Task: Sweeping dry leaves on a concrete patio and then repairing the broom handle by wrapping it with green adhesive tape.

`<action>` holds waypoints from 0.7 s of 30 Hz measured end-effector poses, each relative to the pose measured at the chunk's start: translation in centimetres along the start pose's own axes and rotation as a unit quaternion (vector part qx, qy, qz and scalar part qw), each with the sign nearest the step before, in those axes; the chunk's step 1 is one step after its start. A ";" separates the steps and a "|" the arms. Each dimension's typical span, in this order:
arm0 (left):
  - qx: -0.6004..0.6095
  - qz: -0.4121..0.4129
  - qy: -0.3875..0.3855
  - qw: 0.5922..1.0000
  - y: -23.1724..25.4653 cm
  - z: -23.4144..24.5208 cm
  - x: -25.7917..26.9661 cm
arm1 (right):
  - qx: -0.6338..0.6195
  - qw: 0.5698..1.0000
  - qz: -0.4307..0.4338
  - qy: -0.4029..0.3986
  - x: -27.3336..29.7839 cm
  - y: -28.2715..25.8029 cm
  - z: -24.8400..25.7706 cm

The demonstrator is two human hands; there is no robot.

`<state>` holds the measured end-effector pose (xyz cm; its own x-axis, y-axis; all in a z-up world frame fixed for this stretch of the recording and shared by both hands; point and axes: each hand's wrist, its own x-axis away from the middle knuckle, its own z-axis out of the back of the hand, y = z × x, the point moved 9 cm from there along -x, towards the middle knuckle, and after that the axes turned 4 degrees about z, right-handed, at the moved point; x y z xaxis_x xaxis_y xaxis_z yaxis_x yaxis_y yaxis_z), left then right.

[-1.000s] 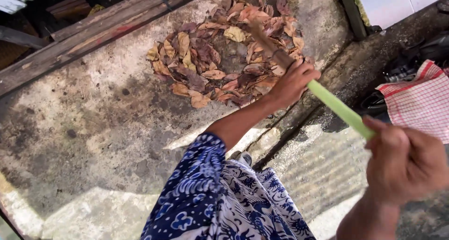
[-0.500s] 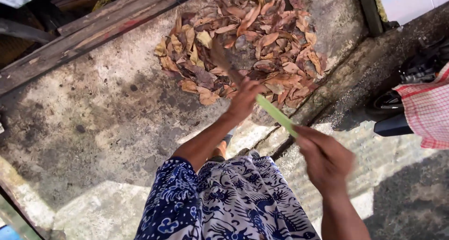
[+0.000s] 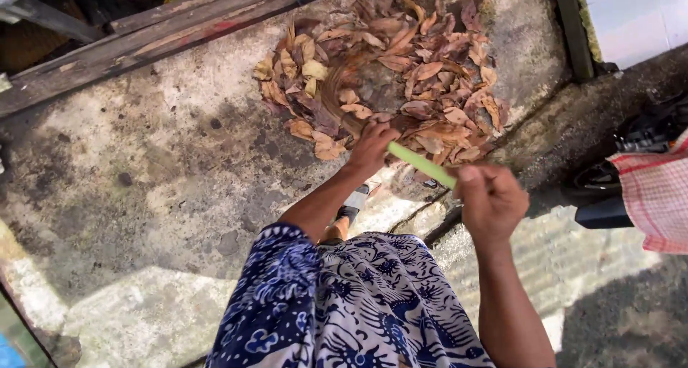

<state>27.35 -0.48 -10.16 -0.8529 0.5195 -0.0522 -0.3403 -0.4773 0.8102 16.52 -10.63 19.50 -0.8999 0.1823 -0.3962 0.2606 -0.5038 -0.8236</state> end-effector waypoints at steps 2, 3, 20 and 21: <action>0.001 0.007 0.048 0.999 -0.2 2.1 2.6 | -0.016 0.999 -0.007 -0.027 1.0 -3.0 -0.6; 0.005 0.007 0.090 0.996 -0.1 3.5 4.3 | -0.025 0.998 -0.015 -0.048 1.7 -4.6 -1.0; 0.014 0.000 0.042 0.999 5.7 -3.0 21.0 | -0.058 0.997 0.033 -0.048 20.4 -9.4 3.3; 0.008 0.001 0.059 0.998 6.8 -1.4 22.1 | -0.077 0.995 0.031 -0.063 21.3 -10.5 3.0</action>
<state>5.61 6.79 -6.60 -0.8950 0.4302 -0.1178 -0.3324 -0.4672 0.8193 -6.49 -3.97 20.95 -0.9146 0.0425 -0.4022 0.3587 -0.3738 -0.8553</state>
